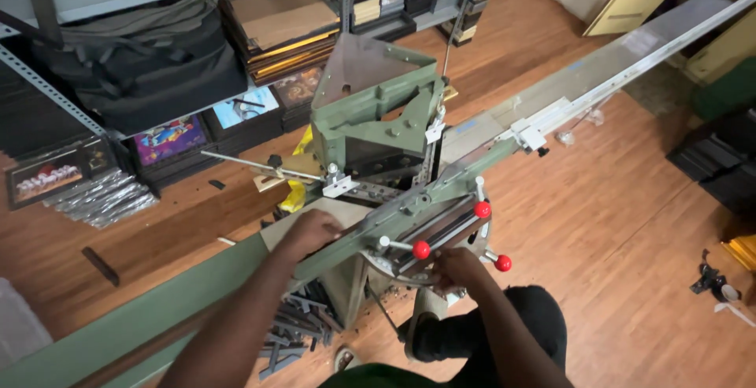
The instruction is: The recorder uses a miter guillotine to cut a long piece of decorative wooden frame molding into smaller segments at precise angles.
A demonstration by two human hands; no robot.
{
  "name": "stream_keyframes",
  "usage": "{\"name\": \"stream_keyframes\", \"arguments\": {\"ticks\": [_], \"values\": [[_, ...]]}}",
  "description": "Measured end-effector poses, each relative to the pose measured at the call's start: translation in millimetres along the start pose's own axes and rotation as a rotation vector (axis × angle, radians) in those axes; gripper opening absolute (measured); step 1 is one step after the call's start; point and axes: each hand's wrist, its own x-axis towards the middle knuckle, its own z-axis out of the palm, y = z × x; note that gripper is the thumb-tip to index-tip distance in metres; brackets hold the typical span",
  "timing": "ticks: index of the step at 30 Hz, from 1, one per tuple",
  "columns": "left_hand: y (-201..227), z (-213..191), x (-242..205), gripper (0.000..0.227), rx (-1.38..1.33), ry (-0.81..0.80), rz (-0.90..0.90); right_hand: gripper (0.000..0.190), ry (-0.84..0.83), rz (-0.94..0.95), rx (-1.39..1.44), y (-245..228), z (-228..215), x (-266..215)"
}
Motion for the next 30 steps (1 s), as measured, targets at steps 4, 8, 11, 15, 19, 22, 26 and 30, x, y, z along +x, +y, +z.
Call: {"name": "stream_keyframes", "arguments": {"ticks": [4,8,11,15,19,22,26,30], "values": [[-31,65,83,0.027,-0.03,-0.02,0.089,0.046,0.104,0.081,-0.006,-36,16,-42],[-5,50,70,0.045,-0.737,-0.188,0.131,0.048,0.111,-0.001,-0.005,-13,12,-42],[5,12,12,0.021,0.101,0.05,0.158,0.046,0.188,-0.126,-0.045,4,1,-55],[-13,-8,-34,0.014,0.114,0.06,-0.087,0.042,0.283,-0.138,0.078,20,-25,-82],[-11,0,-26,0.012,-0.02,0.082,-0.122,0.036,0.385,-0.061,0.113,38,-53,-86],[2,18,3,0.012,-0.026,0.108,-0.059,0.036,0.429,-0.059,0.186,35,-65,-83],[7,28,23,0.012,-0.049,0.097,-0.089,0.032,0.539,-0.06,-0.058,-1,-68,-85],[4,28,28,0.01,0.002,0.057,-0.117,0.038,0.664,-0.528,-0.692,31,-84,-33]]}}
